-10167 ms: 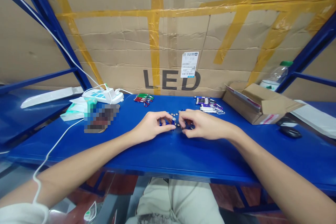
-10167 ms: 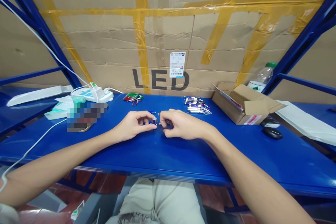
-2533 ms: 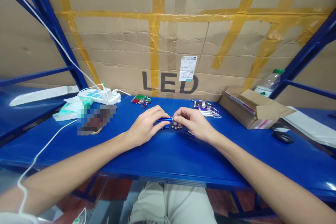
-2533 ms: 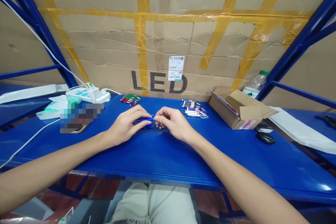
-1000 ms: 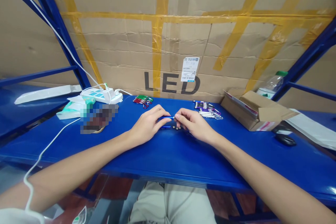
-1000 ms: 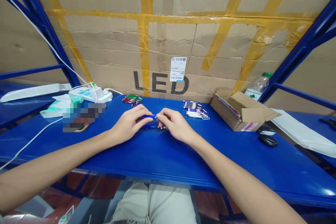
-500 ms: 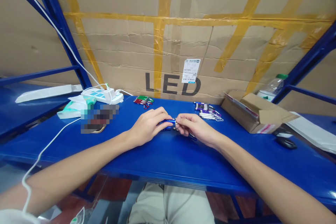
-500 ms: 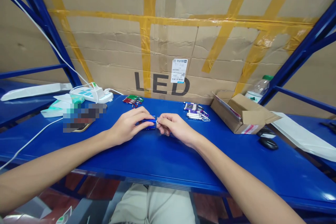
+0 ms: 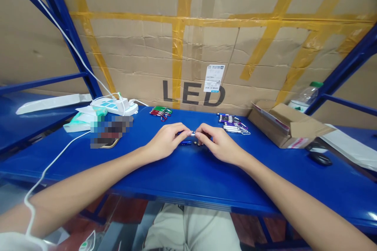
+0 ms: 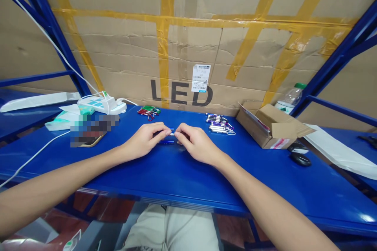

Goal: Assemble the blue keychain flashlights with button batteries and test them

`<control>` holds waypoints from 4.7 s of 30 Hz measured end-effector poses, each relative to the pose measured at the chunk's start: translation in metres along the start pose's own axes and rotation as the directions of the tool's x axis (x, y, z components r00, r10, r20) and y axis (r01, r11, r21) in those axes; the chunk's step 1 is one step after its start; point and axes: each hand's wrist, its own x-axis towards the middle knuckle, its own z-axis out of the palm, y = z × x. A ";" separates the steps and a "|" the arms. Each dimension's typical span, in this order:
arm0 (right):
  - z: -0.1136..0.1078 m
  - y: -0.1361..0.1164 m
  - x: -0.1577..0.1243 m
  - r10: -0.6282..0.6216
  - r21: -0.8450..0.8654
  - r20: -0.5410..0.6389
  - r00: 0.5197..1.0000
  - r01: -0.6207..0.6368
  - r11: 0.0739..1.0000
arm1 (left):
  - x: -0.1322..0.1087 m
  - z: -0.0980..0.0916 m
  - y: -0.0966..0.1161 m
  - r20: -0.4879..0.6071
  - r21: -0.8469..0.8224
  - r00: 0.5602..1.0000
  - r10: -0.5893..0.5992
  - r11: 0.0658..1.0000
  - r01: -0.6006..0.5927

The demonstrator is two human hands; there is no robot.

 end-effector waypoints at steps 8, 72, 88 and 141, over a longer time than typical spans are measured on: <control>-0.002 -0.001 0.001 -0.012 -0.039 0.036 0.999 0.013 0.999 | -0.001 -0.001 -0.003 -0.006 -0.003 0.999 0.041 0.999 -0.041; -0.033 0.004 -0.002 0.173 0.023 0.319 0.932 -0.190 0.982 | 0.000 -0.001 -0.004 -0.039 -0.011 0.999 -0.017 1.000 0.017; -0.024 0.011 0.009 0.096 0.448 -0.025 0.995 -0.074 0.891 | -0.002 -0.002 -0.002 0.002 -0.070 0.999 0.043 0.997 -0.042; 0.000 -0.004 0.003 0.138 0.669 0.070 0.988 -0.149 0.728 | -0.006 0.000 0.000 0.068 -0.162 0.997 0.024 0.987 -0.013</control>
